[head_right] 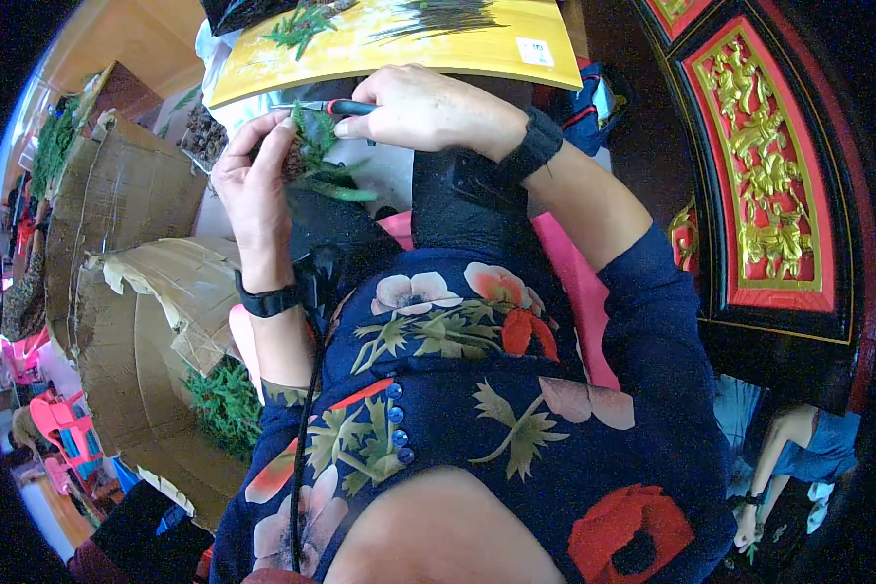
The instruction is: Assembling artificial green foliage branches using pliers and wire.
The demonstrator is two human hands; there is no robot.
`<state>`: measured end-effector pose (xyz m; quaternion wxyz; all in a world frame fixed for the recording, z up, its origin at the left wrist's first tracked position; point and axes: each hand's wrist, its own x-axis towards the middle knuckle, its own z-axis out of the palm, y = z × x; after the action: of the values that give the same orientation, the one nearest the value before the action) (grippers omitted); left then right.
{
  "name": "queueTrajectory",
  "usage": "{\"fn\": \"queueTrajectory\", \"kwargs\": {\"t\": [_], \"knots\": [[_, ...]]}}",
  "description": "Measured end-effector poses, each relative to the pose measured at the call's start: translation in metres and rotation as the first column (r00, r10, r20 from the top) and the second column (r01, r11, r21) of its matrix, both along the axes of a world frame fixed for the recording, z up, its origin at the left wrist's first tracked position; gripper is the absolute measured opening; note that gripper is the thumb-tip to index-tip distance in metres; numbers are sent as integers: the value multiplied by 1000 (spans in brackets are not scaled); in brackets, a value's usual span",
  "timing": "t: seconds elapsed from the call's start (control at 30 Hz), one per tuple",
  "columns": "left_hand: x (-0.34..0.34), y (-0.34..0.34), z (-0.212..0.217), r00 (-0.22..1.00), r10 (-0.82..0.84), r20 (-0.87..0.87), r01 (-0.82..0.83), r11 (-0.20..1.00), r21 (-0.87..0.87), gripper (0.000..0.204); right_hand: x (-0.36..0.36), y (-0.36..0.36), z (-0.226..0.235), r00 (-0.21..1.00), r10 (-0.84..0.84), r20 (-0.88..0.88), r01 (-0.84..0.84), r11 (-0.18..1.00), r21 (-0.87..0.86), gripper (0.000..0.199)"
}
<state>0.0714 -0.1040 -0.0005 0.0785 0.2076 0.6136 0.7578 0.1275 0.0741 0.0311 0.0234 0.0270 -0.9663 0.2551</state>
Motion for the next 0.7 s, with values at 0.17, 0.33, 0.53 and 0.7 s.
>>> {"fn": "queueTrajectory", "kwargs": {"t": [0.17,0.33,0.53,0.7], "knots": [[-3,3,-9,928,172,-330,-220,969,-115,10,-4,1,2,993,-112,27,114,990,-87,37],[-1,-1,-6,969,165,-186,-180,981,-71,10,14,-6,14,984,-179,-12,178,981,-78,36],[0,1,-4,982,161,-96,-161,987,8,11,15,-17,-7,995,-100,-31,101,994,32,34],[-3,3,-4,986,160,-56,-154,983,100,11,16,-14,-5,994,-104,-42,106,992,67,35]]}}
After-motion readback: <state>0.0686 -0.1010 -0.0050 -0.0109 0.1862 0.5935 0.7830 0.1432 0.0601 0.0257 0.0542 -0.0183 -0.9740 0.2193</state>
